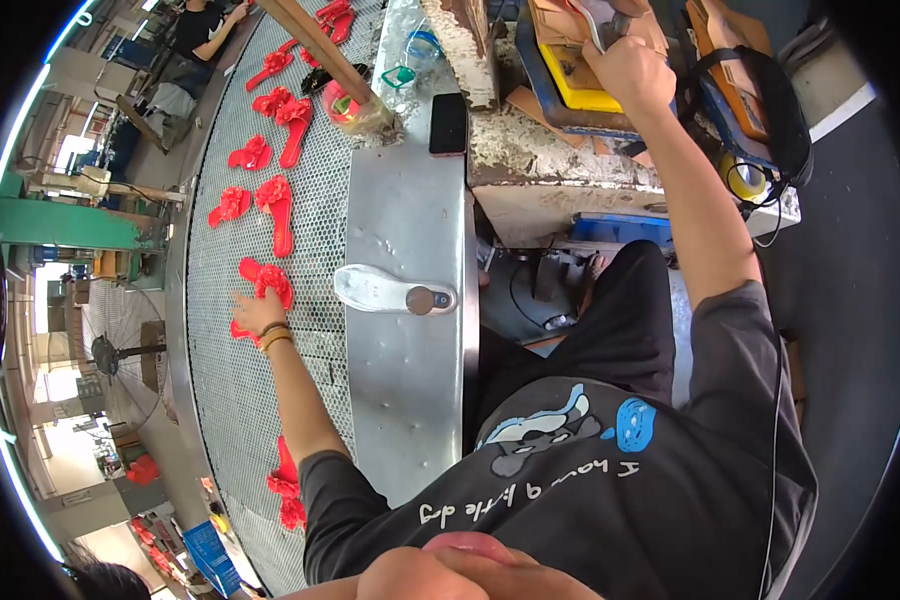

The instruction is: Assembling red sandals by applying glue to shoe soles and pressing floral uppers onto them using a machine.

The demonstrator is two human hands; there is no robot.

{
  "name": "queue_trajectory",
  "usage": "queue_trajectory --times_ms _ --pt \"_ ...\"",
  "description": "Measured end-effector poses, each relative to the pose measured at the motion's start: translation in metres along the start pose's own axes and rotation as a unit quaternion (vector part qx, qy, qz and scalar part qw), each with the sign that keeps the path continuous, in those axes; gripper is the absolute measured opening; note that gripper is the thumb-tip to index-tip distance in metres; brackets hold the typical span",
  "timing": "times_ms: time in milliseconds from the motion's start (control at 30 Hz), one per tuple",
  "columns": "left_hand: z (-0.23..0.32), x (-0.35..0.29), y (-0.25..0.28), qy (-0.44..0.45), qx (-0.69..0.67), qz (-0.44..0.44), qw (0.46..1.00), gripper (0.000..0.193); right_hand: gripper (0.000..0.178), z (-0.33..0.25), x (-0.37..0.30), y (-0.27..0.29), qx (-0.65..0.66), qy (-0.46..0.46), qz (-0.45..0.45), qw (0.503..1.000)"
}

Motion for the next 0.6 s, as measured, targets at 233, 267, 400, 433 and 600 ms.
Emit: queue_trajectory --times_ms 233,267,400,433,600 --pt "-0.078 -0.041 -0.076 -0.029 -0.136 -0.383 0.913 0.058 0.101 -0.016 0.009 0.028 -0.117 0.052 0.104 0.986" --pt "-0.112 -0.05 -0.075 -0.006 -0.119 -0.391 0.913 0.058 0.09 -0.032 0.001 0.04 -0.016 0.098 0.228 0.968" --pt "-0.057 -0.11 0.0 0.227 -0.337 -0.433 0.805 0.044 0.059 -0.012 -0.02 0.038 0.079 0.186 0.362 0.91" --pt "-0.049 -0.109 0.028 0.213 -0.35 -0.407 0.816 0.047 0.055 -0.009 -0.016 0.039 0.077 0.213 0.359 0.905" --pt "-0.087 -0.124 0.062 0.051 -0.27 -0.317 0.908 0.075 0.064 -0.008 0.053 0.016 0.142 0.159 0.157 0.964"
Point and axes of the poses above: each hand's wrist, its own x-axis towards the middle knuckle, its own y-axis out of the back of the hand, z = x × y, the point moved 9 cm from there along x, towards the middle knuckle, and after that the axes turned 15 degrees about z, right-handed, at the moved point
